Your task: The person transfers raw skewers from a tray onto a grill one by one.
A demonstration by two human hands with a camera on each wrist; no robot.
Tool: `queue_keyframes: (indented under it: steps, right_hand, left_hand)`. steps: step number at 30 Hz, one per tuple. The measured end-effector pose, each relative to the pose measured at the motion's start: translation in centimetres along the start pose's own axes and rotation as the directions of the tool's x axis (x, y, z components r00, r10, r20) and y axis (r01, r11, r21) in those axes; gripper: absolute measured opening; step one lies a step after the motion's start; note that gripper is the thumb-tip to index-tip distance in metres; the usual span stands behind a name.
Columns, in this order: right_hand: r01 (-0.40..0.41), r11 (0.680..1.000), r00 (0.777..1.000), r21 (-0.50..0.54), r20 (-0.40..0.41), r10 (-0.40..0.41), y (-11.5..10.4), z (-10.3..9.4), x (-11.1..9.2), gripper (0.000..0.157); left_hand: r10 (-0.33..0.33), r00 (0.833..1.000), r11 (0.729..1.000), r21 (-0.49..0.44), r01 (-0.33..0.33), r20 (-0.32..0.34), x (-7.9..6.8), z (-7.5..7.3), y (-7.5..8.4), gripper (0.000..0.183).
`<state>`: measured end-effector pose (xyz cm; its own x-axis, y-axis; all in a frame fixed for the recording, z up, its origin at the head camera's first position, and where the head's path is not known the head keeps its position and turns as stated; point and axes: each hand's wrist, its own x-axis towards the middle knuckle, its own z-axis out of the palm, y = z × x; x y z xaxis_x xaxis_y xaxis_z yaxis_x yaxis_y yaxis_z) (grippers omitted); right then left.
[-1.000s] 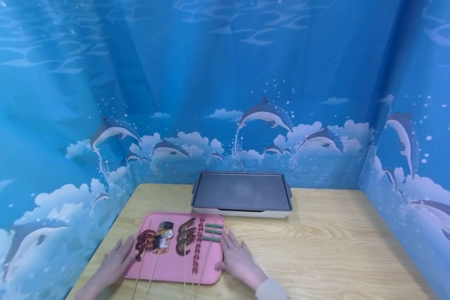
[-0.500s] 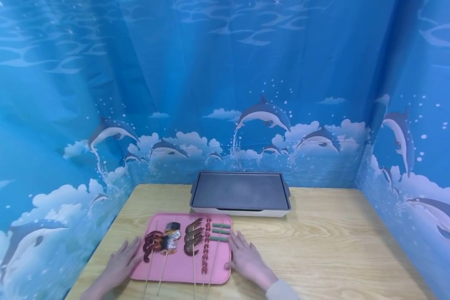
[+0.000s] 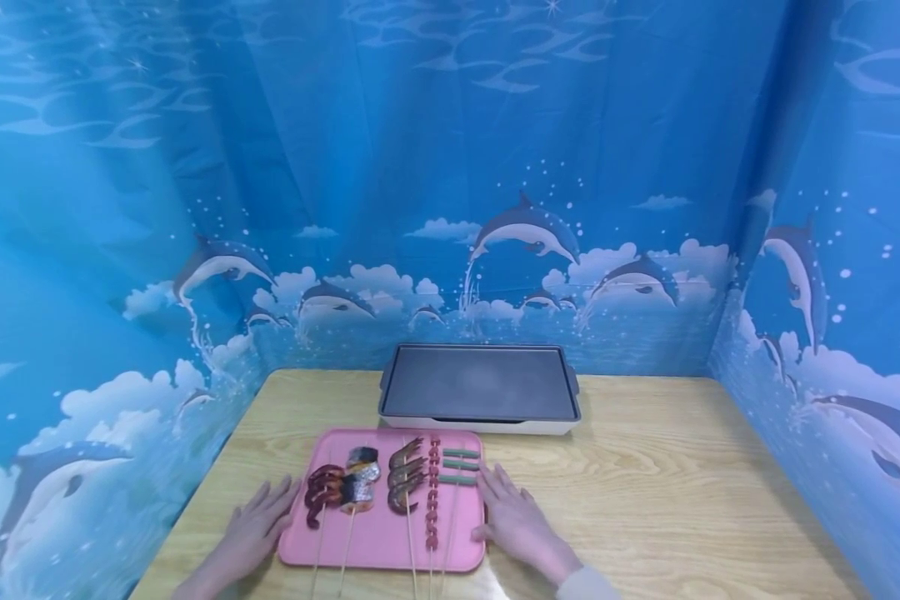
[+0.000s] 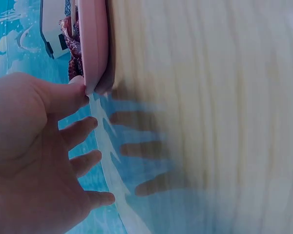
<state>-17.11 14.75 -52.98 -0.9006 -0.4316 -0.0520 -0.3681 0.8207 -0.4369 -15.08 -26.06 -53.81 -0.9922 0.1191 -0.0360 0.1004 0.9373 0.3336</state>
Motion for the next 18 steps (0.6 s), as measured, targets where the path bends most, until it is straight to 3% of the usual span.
queue_keyframes:
  steps: [4, 12, 18]
  right_hand:
    - [0.011, 1.0, 1.0, 0.008, -0.004, -0.011, 0.9, -0.1, -0.4, 0.086]
    - [0.011, 1.0, 1.0, 0.007, -0.027, -0.011, 2.6, -0.5, -1.4, 0.083]
    - [0.043, 0.999, 0.997, -0.007, -0.064, -0.043, 3.7, -1.0, -2.3, 0.083]
  left_hand:
    - [0.031, 0.999, 0.999, 0.009, -0.031, -0.018, 0.1, 0.3, 0.6, 0.046]
    - [0.028, 0.999, 1.0, -0.002, -0.028, 0.026, 0.3, 0.4, 2.3, 0.047]
    - [0.081, 0.997, 0.997, -0.001, -0.081, -0.013, 0.5, 0.9, 3.4, 0.048]
